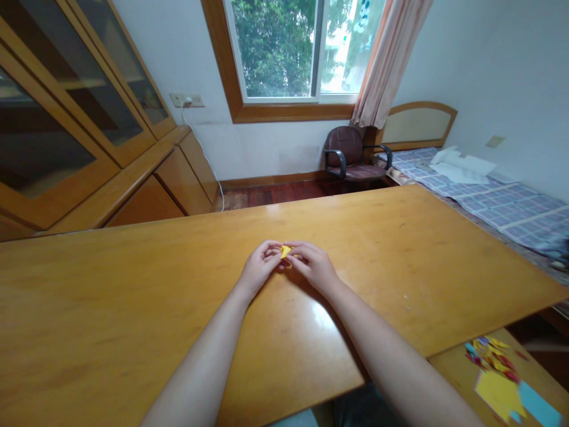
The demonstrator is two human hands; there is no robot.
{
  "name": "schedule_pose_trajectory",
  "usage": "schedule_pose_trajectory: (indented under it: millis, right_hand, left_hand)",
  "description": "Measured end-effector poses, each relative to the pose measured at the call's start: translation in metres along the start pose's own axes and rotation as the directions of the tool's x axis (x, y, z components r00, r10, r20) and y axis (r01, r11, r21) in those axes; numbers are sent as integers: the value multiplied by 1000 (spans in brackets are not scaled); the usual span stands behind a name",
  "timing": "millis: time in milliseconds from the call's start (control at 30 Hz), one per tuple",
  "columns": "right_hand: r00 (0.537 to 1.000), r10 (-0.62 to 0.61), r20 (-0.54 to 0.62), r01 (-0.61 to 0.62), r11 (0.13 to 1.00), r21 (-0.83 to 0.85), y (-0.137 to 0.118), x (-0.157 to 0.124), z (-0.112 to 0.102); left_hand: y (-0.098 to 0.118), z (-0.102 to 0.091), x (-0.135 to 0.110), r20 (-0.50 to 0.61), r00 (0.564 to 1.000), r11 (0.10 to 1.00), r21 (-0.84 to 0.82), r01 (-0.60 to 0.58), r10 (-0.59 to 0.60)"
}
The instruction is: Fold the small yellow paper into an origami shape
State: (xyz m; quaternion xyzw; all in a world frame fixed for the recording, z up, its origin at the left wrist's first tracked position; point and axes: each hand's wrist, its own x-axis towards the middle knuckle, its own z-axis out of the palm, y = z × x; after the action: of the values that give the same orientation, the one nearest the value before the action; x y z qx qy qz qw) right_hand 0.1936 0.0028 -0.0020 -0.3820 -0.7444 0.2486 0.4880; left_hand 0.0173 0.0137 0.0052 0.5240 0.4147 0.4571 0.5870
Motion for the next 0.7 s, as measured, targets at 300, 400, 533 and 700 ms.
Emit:
schedule_pose_trajectory:
  millis: [300,400,533,700]
  right_hand:
    - [999,40,35,-39,998,-43,-3,-1,2]
    - [998,47,34,-43,993,-111,-1,-2,3]
    - [999,3,48,6,984,-181,-1,-2,4]
    - [1000,-10,27,15,977,-211,-2,-2,2]
  left_hand:
    - [-8,-2,5,-63,998,996,88,-8,14]
    - [-9,-2,5,-67,997,994,107,-18,25]
    - [-8,-2,4,-59,998,994,106,-5,11]
    - [-8,-1,3,-47,999,995,100,-4,8]
